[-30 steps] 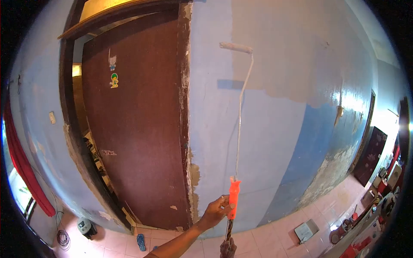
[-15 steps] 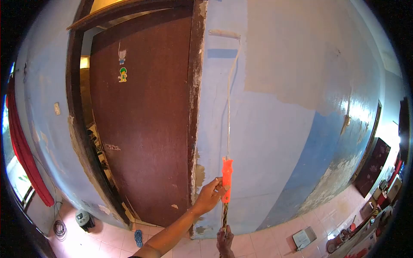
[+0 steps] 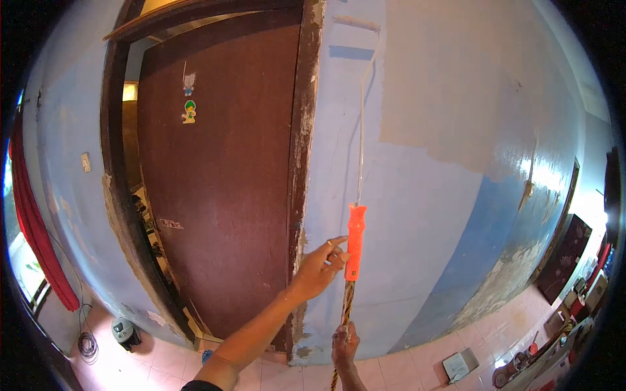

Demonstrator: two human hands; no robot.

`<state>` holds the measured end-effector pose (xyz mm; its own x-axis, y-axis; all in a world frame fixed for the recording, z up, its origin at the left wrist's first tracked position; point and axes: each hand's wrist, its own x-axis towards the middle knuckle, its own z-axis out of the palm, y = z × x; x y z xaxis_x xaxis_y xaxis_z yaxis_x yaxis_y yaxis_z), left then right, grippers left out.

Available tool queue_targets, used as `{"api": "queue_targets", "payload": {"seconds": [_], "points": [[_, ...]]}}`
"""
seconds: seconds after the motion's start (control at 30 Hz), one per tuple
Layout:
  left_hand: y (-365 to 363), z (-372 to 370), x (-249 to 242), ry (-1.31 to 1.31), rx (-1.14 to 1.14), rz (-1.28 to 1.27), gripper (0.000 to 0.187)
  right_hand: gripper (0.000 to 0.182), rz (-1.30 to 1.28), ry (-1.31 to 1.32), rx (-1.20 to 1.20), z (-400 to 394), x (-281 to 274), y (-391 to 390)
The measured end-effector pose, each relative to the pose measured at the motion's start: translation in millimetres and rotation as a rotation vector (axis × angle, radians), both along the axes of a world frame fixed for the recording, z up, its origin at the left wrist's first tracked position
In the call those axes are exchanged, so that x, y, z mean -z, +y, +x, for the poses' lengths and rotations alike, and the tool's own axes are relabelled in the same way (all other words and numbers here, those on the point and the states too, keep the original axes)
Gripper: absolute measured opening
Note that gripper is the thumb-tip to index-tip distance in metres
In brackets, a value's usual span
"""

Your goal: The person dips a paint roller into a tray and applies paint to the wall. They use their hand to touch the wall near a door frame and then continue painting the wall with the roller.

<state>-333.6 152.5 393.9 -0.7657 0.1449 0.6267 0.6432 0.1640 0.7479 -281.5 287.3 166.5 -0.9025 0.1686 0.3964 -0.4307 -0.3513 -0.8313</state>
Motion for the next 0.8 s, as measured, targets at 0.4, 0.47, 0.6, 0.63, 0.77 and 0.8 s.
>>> {"api": "queue_targets", "payload": {"seconds": [0.4, 0.47, 0.6, 0.63, 0.77, 0.8], "points": [[-118.4, -62.2, -232.9, 0.825, -0.682, -0.381, 0.041, 0.039, 0.187, -0.046, 0.25, -21.7, 9.0, 40.6], [-116.3, -65.0, -282.8, 0.778, -0.803, -0.493, 0.04, 0.04, 0.222, -0.039, 0.274, -23.7, 7.8, 42.8], [-105.9, -110.3, -356.1, 1.122, -1.065, -0.519, 0.043, 0.039, 0.14, -0.027, 0.286, -46.3, 35.7, 52.6], [-99.3, -118.5, -369.8, 1.197, -1.175, -0.523, 0.044, 0.039, 0.103, -0.037, 0.27, -55.5, 45.7, 58.1], [-65.9, -132.1, -413.1, 1.009, -1.205, -0.402, 0.053, 0.037, 0.486, -0.049, 0.483, -76.6, 48.3, 75.3], [-54.2, -130.9, -421.0, 1.027, -1.203, -0.412, 0.053, 0.038, 0.497, -0.007, 0.491, -82.4, 47.4, 79.6]]}}
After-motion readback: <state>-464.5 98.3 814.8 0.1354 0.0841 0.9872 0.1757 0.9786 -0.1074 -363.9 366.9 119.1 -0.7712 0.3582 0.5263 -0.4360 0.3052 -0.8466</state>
